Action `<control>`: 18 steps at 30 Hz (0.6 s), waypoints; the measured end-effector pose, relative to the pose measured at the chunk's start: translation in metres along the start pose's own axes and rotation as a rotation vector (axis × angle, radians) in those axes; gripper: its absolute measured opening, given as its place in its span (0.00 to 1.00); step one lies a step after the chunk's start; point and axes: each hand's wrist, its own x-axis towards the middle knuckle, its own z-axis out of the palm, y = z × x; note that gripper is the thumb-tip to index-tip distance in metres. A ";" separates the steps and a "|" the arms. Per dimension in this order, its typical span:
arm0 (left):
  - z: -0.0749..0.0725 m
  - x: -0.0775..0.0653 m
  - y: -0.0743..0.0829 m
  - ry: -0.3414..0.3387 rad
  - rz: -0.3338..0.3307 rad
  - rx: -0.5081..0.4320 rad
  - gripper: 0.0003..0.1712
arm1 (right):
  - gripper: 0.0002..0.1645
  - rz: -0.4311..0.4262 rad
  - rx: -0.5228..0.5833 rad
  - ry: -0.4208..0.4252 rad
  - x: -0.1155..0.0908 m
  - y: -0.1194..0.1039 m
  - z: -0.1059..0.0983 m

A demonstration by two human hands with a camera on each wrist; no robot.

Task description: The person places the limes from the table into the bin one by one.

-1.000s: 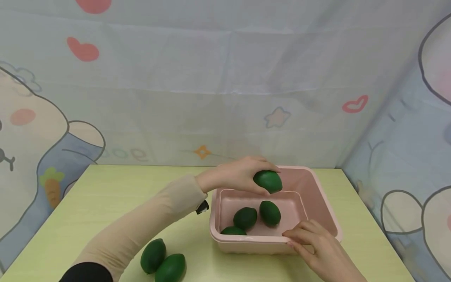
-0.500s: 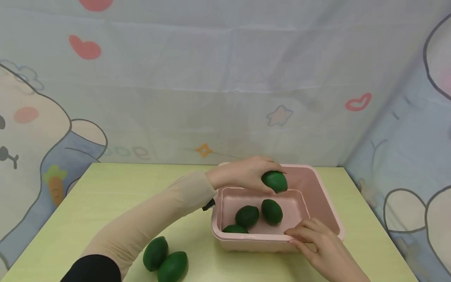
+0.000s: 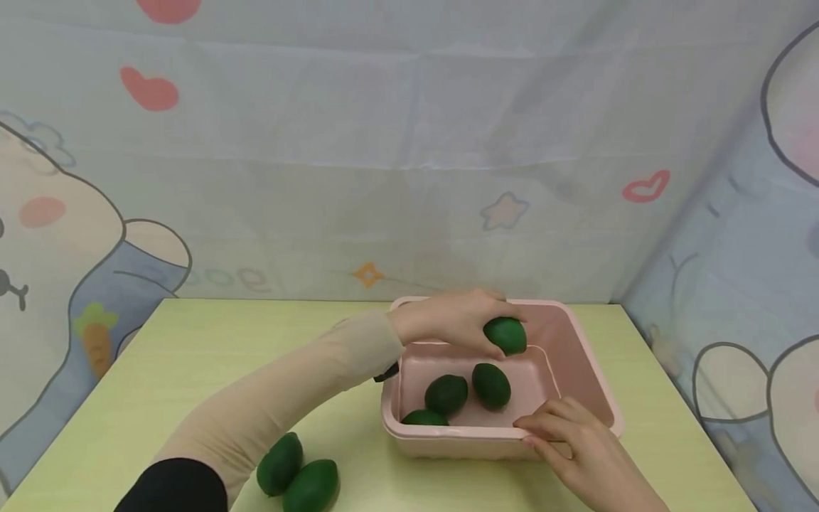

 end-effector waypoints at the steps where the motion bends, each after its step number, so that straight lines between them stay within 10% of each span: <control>1: 0.000 0.001 0.001 -0.008 -0.003 0.005 0.33 | 0.28 0.001 -0.002 -0.001 0.000 0.000 0.000; 18: 0.001 0.003 0.001 -0.021 0.000 0.022 0.34 | 0.26 -0.006 -0.025 0.019 0.000 0.000 0.001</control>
